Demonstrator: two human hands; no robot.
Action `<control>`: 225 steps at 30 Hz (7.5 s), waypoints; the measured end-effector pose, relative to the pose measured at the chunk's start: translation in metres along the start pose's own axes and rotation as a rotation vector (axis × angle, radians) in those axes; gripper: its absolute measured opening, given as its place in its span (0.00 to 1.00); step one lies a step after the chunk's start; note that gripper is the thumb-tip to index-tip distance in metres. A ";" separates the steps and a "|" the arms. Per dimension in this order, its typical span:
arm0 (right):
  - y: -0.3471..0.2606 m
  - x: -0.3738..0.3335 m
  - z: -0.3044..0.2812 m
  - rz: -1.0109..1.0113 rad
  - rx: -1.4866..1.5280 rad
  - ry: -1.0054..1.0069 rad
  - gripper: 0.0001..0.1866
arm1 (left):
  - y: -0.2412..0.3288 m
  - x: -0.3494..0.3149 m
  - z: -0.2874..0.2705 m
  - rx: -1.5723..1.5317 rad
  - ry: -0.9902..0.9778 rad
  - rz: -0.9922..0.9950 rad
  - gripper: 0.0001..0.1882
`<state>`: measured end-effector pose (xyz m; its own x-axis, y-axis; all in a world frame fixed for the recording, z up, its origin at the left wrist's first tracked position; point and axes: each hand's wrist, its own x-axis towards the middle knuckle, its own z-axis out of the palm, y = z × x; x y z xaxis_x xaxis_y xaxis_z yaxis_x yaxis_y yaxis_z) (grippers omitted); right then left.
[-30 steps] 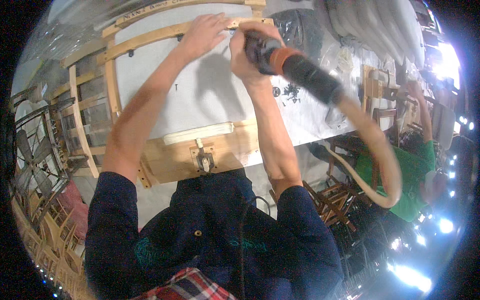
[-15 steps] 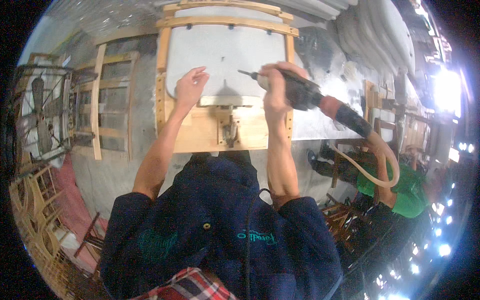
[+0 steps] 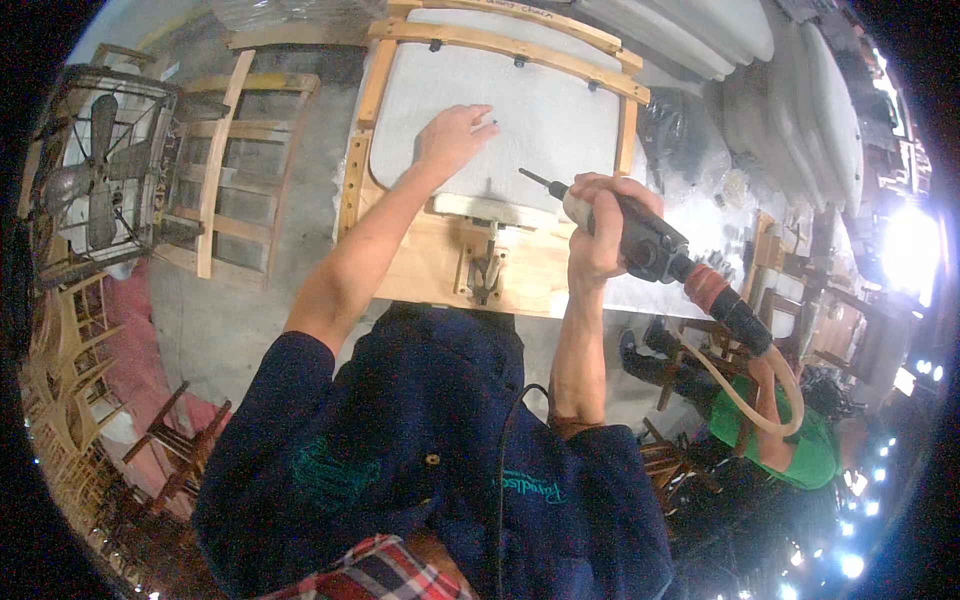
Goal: The person places a white cushion onto a wooden chair frame, aligns it, and secures it using a pneumatic drill and screws. The process is repeated for a second cushion. The person handles cushions, screws, and a drill while working at a fixed assembly station.
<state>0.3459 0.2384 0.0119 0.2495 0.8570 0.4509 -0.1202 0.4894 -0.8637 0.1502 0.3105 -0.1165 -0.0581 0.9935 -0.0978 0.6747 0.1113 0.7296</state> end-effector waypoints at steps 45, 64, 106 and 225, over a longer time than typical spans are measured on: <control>0.028 0.059 0.020 0.250 0.338 0.046 0.14 | -0.005 -0.025 -0.028 -1.249 -0.324 -0.168 0.13; 0.121 0.101 0.116 -0.118 0.045 -0.229 0.12 | -0.115 0.112 -0.062 0.141 0.447 0.365 0.29; 0.221 0.123 0.177 0.091 -0.093 -0.312 0.13 | -0.140 0.195 -0.073 0.195 0.170 0.845 0.21; 0.246 0.134 0.183 -0.079 -0.116 -0.387 0.10 | -0.151 0.204 -0.064 0.215 0.255 0.820 0.25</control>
<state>0.1740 0.5029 -0.0989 -0.1294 0.8258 0.5489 -0.0004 0.5535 -0.8328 -0.0105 0.4977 -0.2029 0.3595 0.7367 0.5727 0.6986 -0.6193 0.3582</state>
